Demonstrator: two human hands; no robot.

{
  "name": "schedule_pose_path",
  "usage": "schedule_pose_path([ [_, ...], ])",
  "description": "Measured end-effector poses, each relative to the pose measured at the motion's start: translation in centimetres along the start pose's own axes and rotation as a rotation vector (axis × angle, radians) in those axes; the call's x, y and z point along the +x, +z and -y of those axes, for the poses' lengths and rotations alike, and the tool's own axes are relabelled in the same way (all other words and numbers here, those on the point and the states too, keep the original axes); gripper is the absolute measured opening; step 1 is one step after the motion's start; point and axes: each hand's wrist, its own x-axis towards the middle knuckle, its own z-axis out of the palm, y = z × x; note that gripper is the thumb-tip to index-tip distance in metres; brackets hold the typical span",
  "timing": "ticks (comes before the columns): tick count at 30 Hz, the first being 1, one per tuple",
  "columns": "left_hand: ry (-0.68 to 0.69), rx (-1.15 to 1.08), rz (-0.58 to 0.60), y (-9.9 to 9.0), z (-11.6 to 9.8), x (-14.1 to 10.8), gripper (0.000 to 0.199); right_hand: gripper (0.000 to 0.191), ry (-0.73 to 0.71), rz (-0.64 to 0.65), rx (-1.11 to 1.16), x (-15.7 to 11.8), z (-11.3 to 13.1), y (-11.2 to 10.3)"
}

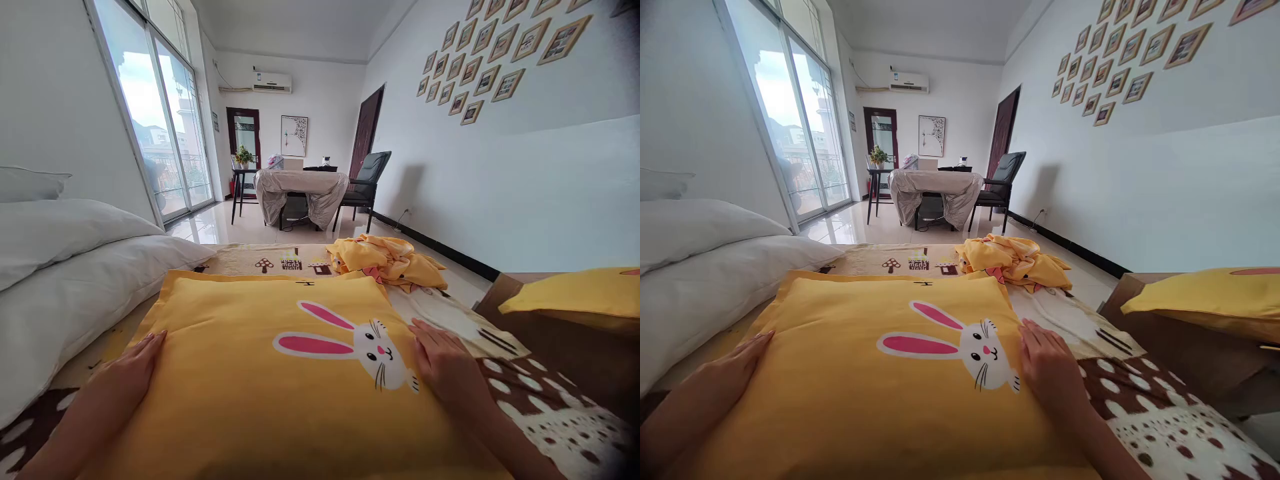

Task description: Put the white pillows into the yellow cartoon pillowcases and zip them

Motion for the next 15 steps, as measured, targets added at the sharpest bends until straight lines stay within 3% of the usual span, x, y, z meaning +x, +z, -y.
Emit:
schedule_pose_path([
  [2, 0.091, 0.053, 0.073, -1.9, -4.2, 0.7, 0.05, 0.038, -0.219, -0.016, 0.118, 0.4, 4.8, -1.0],
  [5, 0.297, -0.093, 0.169, -3.2, -12.1, 2.5, 0.049, 0.042, -0.495, 0.171, 0.291, 1.3, 13.4, -1.8],
  [8, 0.363, -0.2, 0.181, -2.2, -16.8, 4.6, 0.048, 0.05, -0.551, 0.28, 0.38, 2.5, 18.6, -1.0],
  [11, 0.25, -0.223, 0.183, -0.1, -15.7, 6.1, 0.048, 0.052, -0.414, 0.378, 0.335, 4.3, 17.5, 0.7],
  [15, 0.069, -0.178, 0.178, 2.0, -9.5, 6.2, 0.054, 0.053, -0.107, 0.466, 0.199, 5.7, 8.9, 2.8],
])
